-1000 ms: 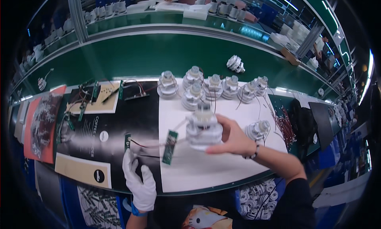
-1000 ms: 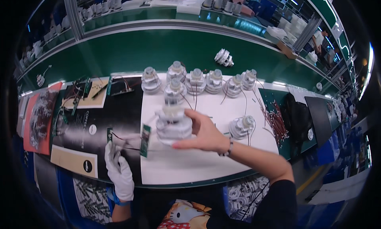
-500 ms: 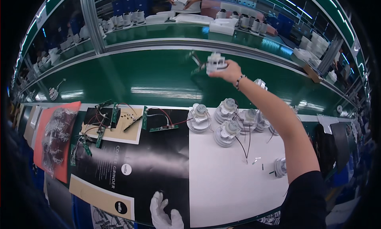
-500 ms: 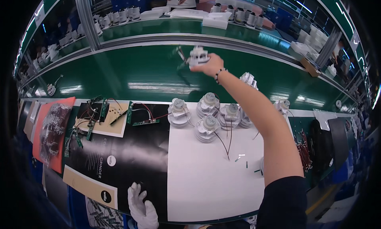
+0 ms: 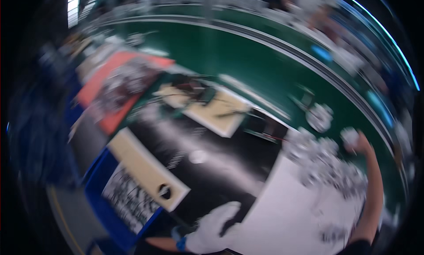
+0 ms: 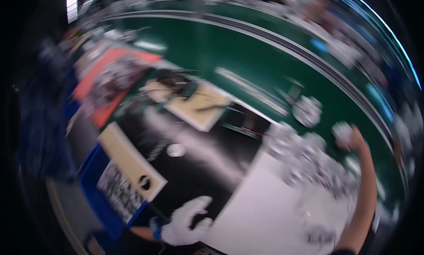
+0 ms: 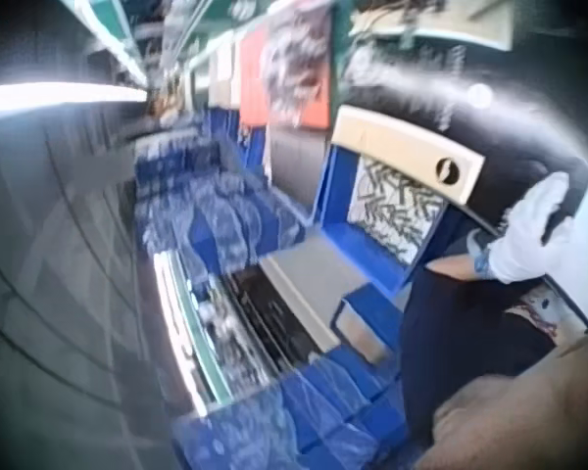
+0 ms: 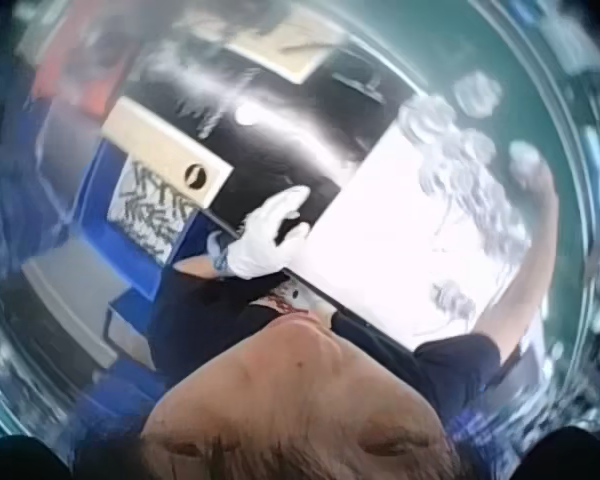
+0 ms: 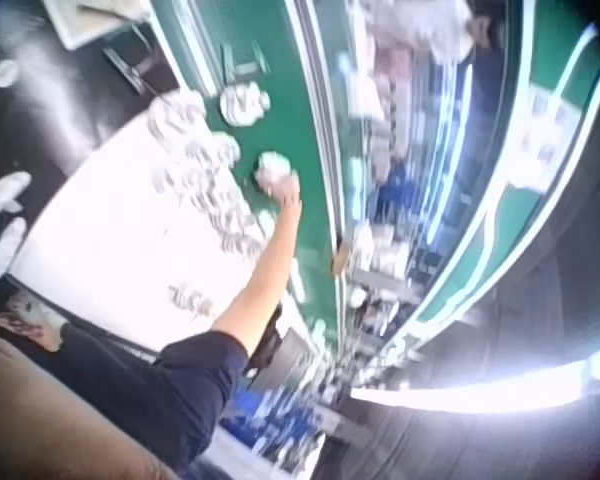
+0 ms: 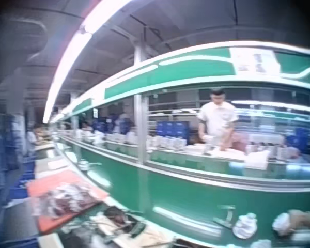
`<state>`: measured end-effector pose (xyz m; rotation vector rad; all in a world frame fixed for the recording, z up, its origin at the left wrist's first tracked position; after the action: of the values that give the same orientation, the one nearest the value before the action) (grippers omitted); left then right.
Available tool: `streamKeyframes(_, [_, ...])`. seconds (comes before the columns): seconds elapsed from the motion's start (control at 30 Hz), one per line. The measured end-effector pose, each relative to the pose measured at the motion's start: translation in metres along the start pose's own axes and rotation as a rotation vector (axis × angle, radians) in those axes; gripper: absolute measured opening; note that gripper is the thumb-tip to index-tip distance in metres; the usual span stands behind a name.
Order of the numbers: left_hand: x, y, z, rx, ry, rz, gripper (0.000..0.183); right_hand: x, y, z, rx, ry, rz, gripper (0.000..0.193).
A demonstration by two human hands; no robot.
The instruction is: The person assembles small electronic components on a factory assembly line. They pick up white circular motor-like units, connect wires to green circuit boards, and place the finished assemblies onto a moving conveyor belt. The process is repetitive, involving handling multiple units one by one.
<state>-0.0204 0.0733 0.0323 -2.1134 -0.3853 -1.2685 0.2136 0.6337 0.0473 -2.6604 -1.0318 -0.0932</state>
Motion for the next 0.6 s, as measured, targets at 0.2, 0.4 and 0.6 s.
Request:
streamKeyframes(0.2, [-0.009,0.017,0.007,0.11,0.034,-0.076,0.042,-0.009,-0.005,0.006,0.23,-0.459,-0.088,0.041])
streamKeyframes(0.4, [0.002,0.012,0.005,0.192,-0.075,0.078,0.04,-0.143,0.066,-0.188,0.506,-0.129,-0.364,0.067])
streamKeyframes(0.6, [0.016,0.009,-0.003,0.243,-0.228,0.241,0.036,-0.307,0.215,-0.152,0.491,0.271,-0.587,0.023])
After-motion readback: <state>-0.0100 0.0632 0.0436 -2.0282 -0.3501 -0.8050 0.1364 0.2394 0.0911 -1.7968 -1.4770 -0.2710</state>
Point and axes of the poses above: each hand's wrist, its own y-axis away from the middle knuckle, its own z-axis out of the palm, x = y × z, the point moved 5 cm from there along -y, towards the middle knuckle, and after that the axes turned 5 degrees about x, right-handed, at the moved point
